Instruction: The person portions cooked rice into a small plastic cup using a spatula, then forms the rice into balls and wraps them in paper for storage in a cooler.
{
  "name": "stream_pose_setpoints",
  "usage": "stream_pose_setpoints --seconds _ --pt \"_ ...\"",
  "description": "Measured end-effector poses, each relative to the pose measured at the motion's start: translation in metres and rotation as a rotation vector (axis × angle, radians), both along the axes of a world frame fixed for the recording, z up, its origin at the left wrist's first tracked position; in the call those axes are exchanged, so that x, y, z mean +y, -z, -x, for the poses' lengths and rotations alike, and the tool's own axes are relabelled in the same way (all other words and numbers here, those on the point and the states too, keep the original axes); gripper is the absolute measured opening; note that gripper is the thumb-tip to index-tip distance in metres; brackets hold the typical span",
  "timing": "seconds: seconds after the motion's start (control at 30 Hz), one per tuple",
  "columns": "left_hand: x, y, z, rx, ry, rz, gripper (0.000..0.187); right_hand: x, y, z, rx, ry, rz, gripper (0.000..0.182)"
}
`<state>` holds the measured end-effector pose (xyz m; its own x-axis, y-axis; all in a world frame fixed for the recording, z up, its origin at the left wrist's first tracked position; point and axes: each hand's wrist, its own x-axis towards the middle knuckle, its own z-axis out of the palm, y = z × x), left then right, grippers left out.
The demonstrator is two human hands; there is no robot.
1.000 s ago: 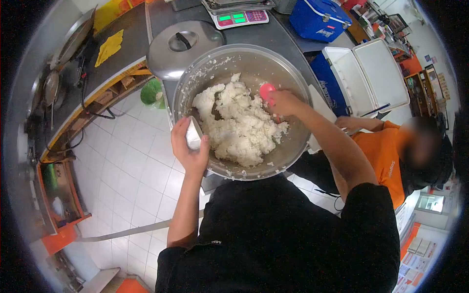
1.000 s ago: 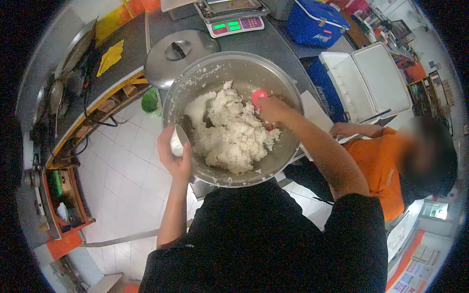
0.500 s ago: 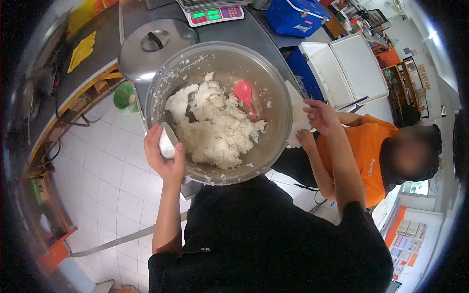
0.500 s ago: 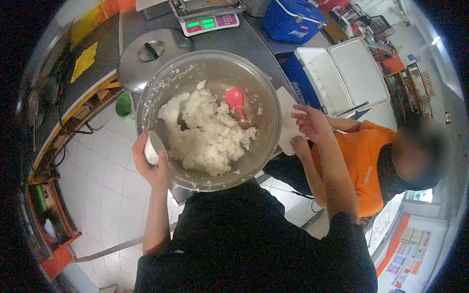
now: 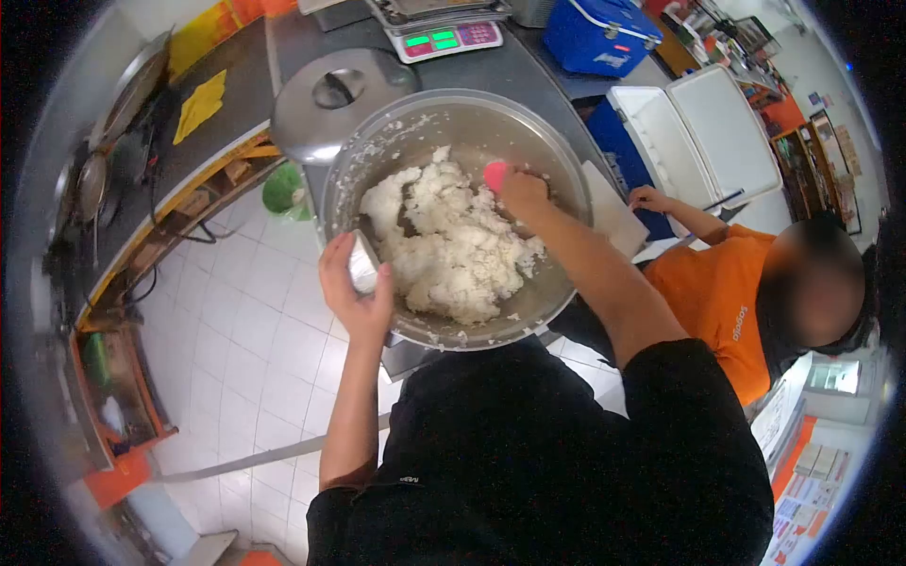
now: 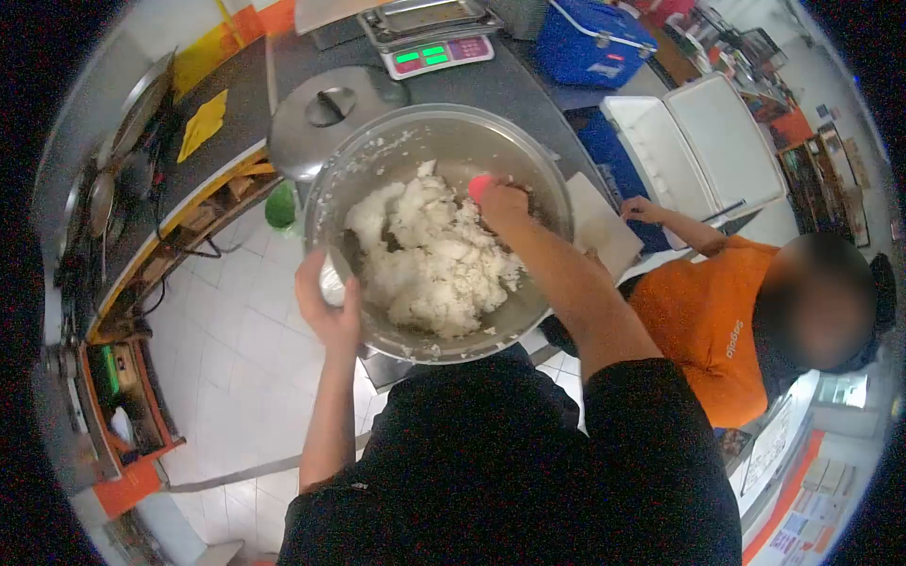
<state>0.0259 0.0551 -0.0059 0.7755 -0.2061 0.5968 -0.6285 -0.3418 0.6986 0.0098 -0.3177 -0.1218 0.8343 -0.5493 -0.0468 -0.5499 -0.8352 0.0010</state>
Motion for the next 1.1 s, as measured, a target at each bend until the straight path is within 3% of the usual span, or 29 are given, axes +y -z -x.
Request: stream_pose_setpoints --seconds 0.13,0.2,0.27,0.33,0.43,0.63,0.77,0.87,1.1 --pt "0.0 0.002 -0.002 0.001 -0.018 0.031 0.056 -0.001 -0.059 -0.014 0.348 -0.286 -0.078 0.039" --pt "-0.001 0.003 -0.001 0.014 -0.026 0.059 0.056 0.006 -0.088 -0.011 0.293 -0.032 -0.408 0.037" --pt "-0.001 0.003 -0.003 0.013 -0.028 0.081 0.056 0.009 -0.102 -0.007 0.28 -0.051 -0.449 0.033" --pt "-0.001 0.002 -0.002 0.021 -0.036 0.08 0.056 0.013 -0.109 -0.002 0.322 -0.366 -0.199 0.027" --pt "0.001 0.002 -0.003 0.029 -0.039 0.069 0.055 0.061 -0.137 0.031 0.375 -0.442 -0.098 0.021" --pt "-0.004 0.004 -0.004 0.02 -0.032 0.02 0.054 0.126 -0.138 0.084 0.278 -0.463 -0.23 0.018" --pt "-0.007 0.002 -0.002 0.01 -0.019 -0.003 0.054 0.127 -0.1 0.092 0.402 -0.556 -0.286 0.021" --pt "-0.006 0.001 -0.003 0.002 -0.022 -0.007 0.053 0.129 -0.113 0.088 0.454 -0.759 -0.264 0.022" --pt "-0.009 0.001 0.0 -0.003 -0.058 0.005 0.053 0.147 -0.083 0.074 0.553 -0.786 -0.599 0.019"
